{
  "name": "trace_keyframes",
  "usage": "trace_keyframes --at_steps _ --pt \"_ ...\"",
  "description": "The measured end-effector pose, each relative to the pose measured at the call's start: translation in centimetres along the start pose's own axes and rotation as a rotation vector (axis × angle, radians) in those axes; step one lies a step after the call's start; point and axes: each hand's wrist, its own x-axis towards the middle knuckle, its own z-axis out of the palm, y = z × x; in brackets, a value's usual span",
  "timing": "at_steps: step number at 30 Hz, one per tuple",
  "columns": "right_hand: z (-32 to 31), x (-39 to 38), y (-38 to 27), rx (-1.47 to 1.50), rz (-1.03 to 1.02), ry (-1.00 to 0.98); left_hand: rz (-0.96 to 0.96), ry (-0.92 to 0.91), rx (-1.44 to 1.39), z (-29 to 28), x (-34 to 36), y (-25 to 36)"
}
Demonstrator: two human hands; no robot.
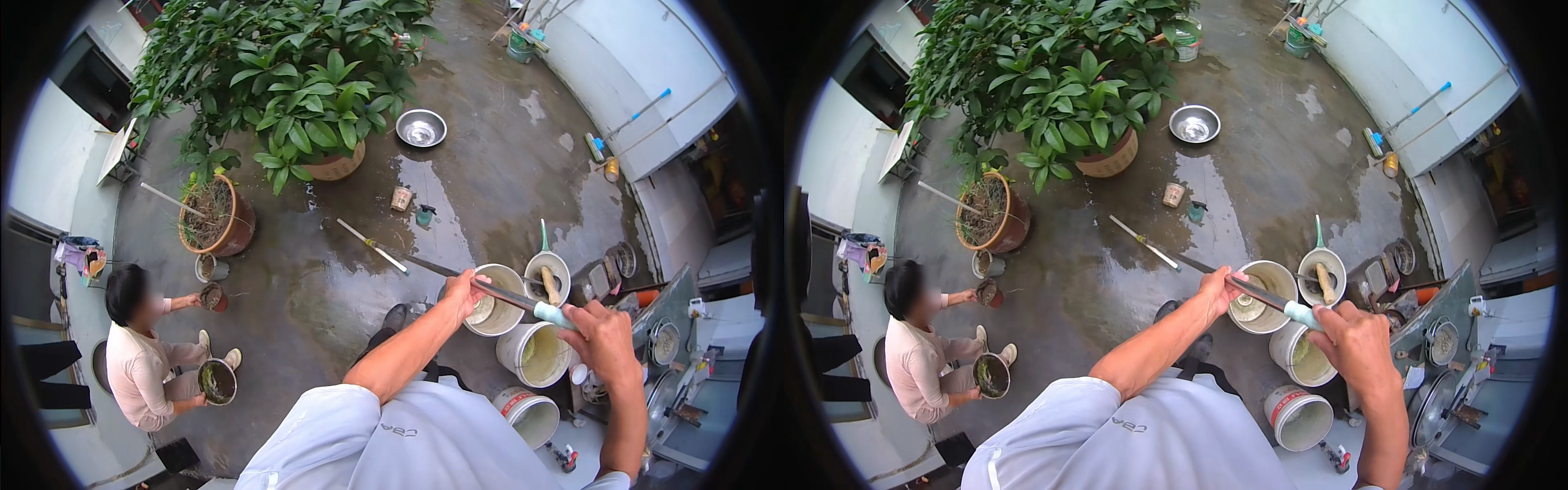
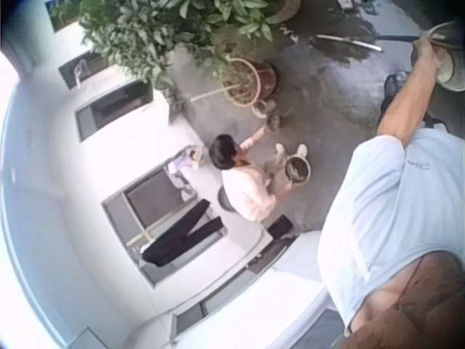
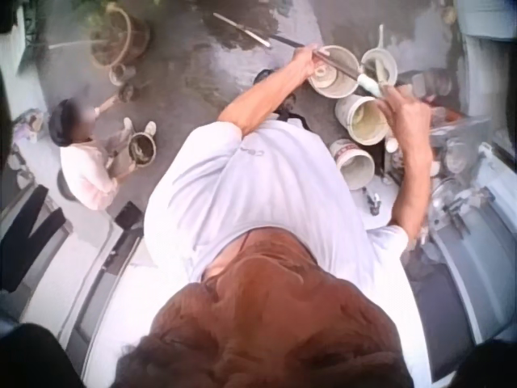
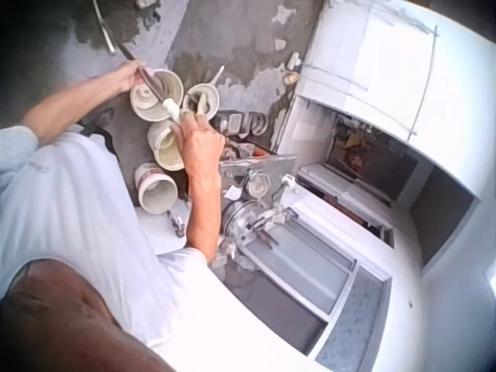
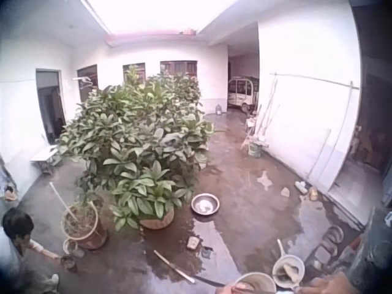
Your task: The person uses a squeegee to push water and debris across a wet concrete patio. They move around potted plants and buckets, sweeping water toward a drain area while another person works nearby with a basin.
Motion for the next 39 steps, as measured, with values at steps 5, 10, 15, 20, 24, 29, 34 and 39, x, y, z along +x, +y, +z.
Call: trace_keyframes --at_steps 5,10,15,20,24,29,34,39 --pt "4.6 -2.8 0.4 0.135 0.031 -0.032 0.034 0.158 0.035 -4.1 -1.0 -1.1" --pt "8.2 -5.3 -0.7 0.386 0.116 -0.267 0.082 0.326 0.083 -9.1 -1.8 -2.7" --pt "9.7 -6.3 -1.2 0.44 0.225 -0.534 0.095 0.401 0.02 -11.9 -3.2 -4.4" --pt "9.7 -6.2 -2.8 0.526 0.246 -0.507 0.106 0.43 -0.01 -13.4 -3.8 -4.4" --pt "9.5 -5.4 -5.0 0.542 0.187 -0.448 0.063 0.333 -0.045 -16.1 -3.1 -3.4" --pt "11.5 -2.7 -7.3 0.598 0.072 -0.404 0.057 0.32 -0.045 -19.8 -3.7 -0.3" --pt "14.7 2.9 -14.0 0.652 0.029 -0.517 0.143 0.452 -0.171 -28.2 -4.8 4.8" --pt "20.5 7.7 -23.0 0.67 -0.09 -0.611 0.247 0.621 -0.298 -38.2 -6.3 10.2"
